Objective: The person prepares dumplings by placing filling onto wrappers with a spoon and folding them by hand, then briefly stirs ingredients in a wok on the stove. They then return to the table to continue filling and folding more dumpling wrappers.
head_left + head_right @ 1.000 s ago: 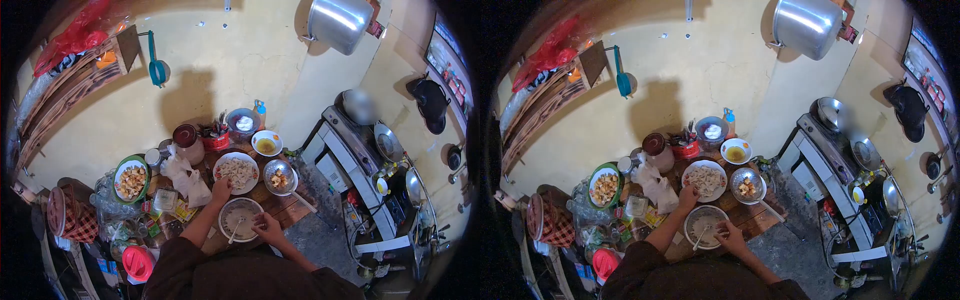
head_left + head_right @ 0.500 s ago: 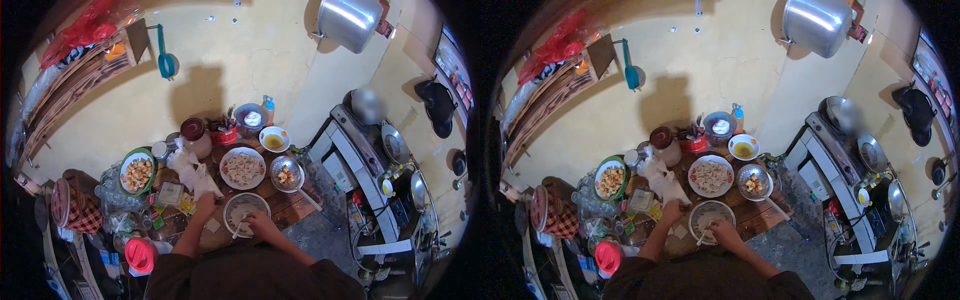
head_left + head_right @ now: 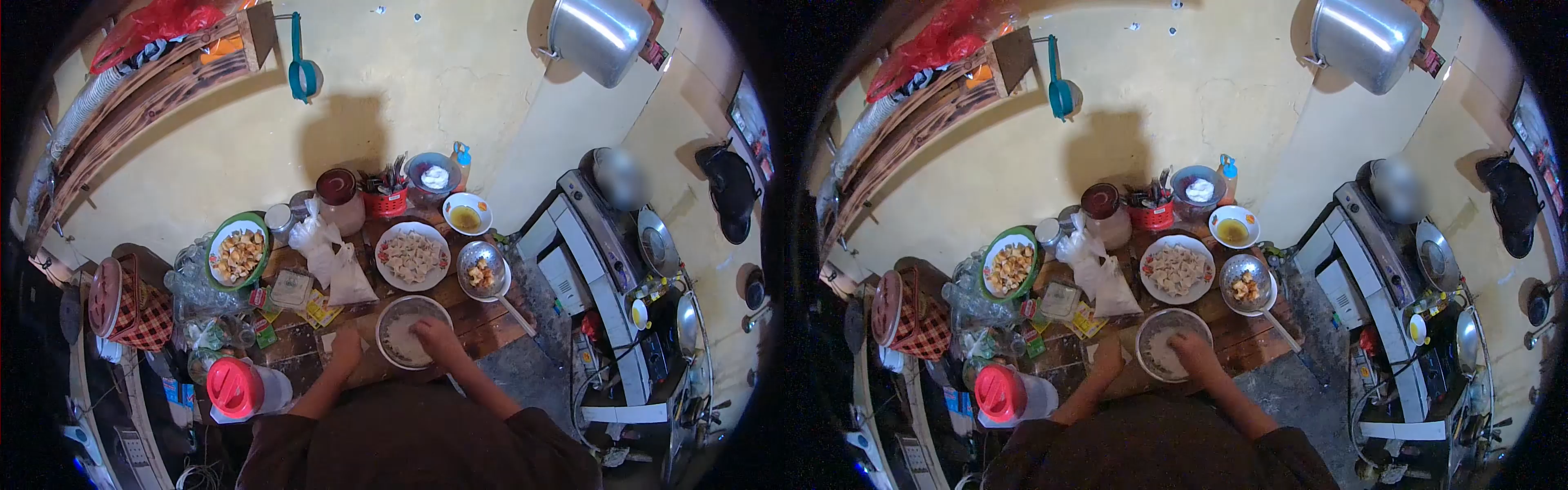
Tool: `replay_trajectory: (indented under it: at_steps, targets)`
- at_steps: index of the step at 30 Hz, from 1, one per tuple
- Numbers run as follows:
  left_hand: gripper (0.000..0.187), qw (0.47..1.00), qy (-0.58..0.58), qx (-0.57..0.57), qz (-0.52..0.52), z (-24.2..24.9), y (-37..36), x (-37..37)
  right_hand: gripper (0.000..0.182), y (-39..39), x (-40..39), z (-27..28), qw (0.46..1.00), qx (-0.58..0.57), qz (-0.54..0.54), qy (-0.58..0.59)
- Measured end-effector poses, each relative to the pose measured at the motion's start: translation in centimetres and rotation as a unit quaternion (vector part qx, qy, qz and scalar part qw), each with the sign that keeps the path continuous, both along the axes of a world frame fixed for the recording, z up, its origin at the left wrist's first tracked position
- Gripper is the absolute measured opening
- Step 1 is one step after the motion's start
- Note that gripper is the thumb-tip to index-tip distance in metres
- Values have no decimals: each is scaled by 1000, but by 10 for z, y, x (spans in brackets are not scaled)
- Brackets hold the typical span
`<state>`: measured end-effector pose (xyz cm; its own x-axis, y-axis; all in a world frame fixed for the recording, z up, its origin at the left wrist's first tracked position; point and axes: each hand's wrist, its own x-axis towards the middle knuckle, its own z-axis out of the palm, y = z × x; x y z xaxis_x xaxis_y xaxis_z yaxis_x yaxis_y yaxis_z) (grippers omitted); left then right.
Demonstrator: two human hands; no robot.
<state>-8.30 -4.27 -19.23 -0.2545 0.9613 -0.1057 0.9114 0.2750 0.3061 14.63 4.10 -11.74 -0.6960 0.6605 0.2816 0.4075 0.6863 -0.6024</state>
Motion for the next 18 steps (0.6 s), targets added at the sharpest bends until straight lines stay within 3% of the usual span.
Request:
replay_trajectory:
  at_steps: [2, 9, 11, 15, 17, 18]
  targets:
    - [13, 999, -4, 19, 29, 1, 1, 2, 15, 3, 9, 19, 998, 14, -56, 11]
    - [16, 997, -54, -45, 8, 13, 1, -2, 12, -5, 22, 55, 991, 11, -98, 93]
    - [18, 997, -4, 60, -52, -7, 1, -7, 13, -10, 22, 70, 984, 70, -110, 124]
    - [22, 994, -33, 102, 6, -8, 4, -2, 11, -11, 21, 84, 958, 121, -105, 238]
    - [25, 993, -105, -17, 47, 3, 6, 0, 11, -14, 23, 94, 967, 92, -126, 201]
    - [25, 993, -106, -17, 46, -3, 6, 1, 11, -15, 22, 91, 967, 92, -127, 200]
